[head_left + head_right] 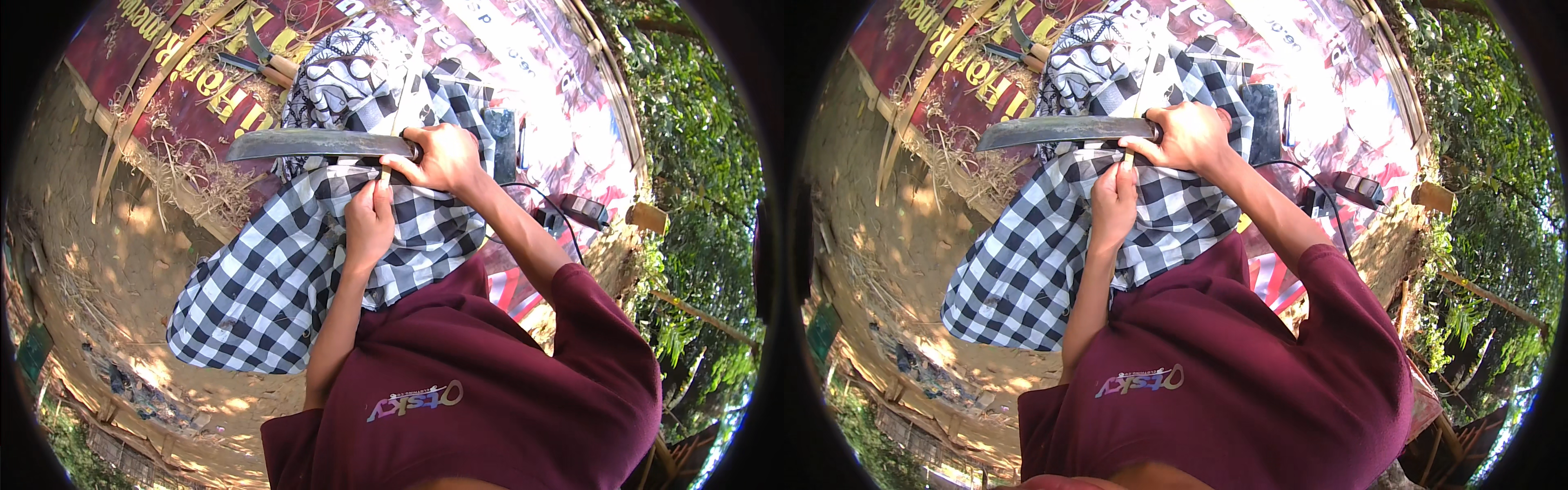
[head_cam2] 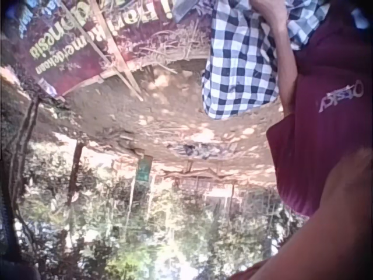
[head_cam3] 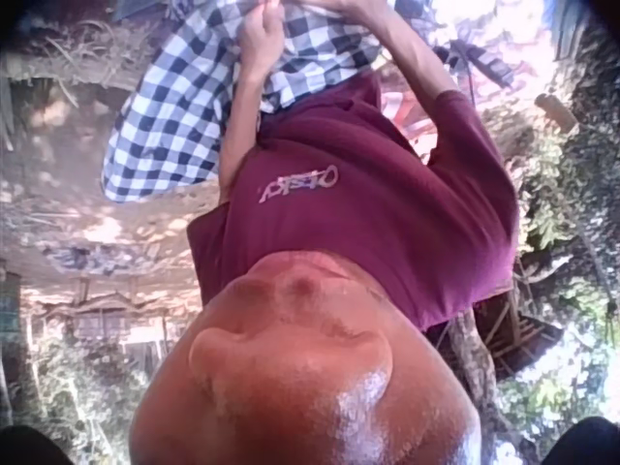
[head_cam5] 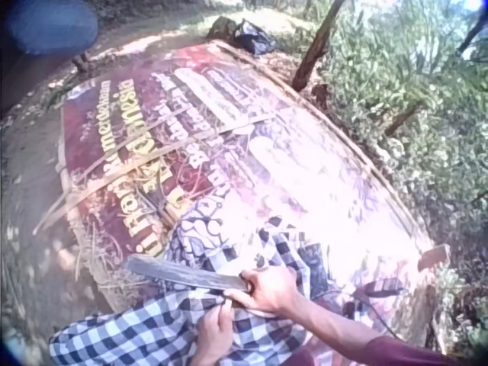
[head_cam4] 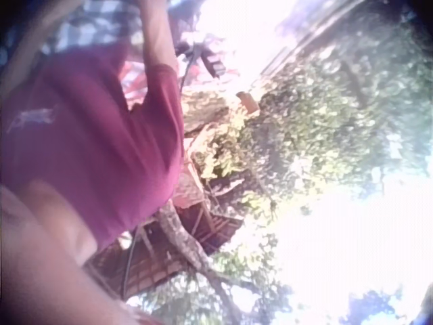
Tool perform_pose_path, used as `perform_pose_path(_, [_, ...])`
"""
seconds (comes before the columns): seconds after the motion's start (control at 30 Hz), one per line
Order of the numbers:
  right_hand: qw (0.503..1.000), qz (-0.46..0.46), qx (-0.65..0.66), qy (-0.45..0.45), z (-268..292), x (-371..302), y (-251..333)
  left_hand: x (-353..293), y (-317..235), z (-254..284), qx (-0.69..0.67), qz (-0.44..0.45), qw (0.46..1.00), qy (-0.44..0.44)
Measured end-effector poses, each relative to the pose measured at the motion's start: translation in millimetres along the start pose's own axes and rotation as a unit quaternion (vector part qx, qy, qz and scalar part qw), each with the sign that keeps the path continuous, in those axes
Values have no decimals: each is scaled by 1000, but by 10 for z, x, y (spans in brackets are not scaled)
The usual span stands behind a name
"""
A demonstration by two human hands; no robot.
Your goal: The person holds a thin strip of bamboo and shaves it down with a large blade, repeatedly sliding the blade along the length of the material.
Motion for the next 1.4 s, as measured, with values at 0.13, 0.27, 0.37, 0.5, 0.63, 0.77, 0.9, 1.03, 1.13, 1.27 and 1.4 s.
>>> perform_pose_path(0.13, [1000,10,-13,12,-13,0,26,-54,-32,-9,38,-12,998,-41])
perform_pose_path(0.27, [998,42,-13,-34,-41,-27,38,-124,-123,-16,83,-47,993,-73])
perform_pose_path(0.37, [997,56,-12,-59,-57,-52,62,-163,-164,2,98,-45,991,-79])
perform_pose_path(0.5, [998,51,-26,-37,-80,-68,96,-231,-185,50,113,-41,989,-82])
perform_pose_path(0.63, [997,52,-40,-41,-62,-91,147,-298,-165,80,117,-32,990,-68])
perform_pose_path(0.77, [997,-78,11,-23,-80,32,-115,-721,-72,117,111,-13,992,-63])
perform_pose_path(0.9, [999,-32,15,-22,-90,26,-129,-1265,92,209,81,24,994,-63])
perform_pose_path(1.03, [991,-93,93,-32,-136,36,-130,-1348,51,283,83,55,994,-52])
perform_pose_path(1.13, [969,-187,161,-2,-183,115,-287,-1569,124,372,108,51,992,-50])
perform_pose_path(1.27, [963,-101,243,-63,-167,28,-242,-1587,190,526,81,84,993,-36])
perform_pose_path(1.4, [947,1,299,-116,-155,-84,-199,-1079,117,488,12,36,998,-52])
Point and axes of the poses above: each hand's wrist, its own x-axis towards the middle knuckle, its own z-axis out of the back of the hand, y = z × x, the point moved 4 cm from there along x, towards the middle knuckle, and after that the axes turned 2 degrees about y, right-handed, at the moved point
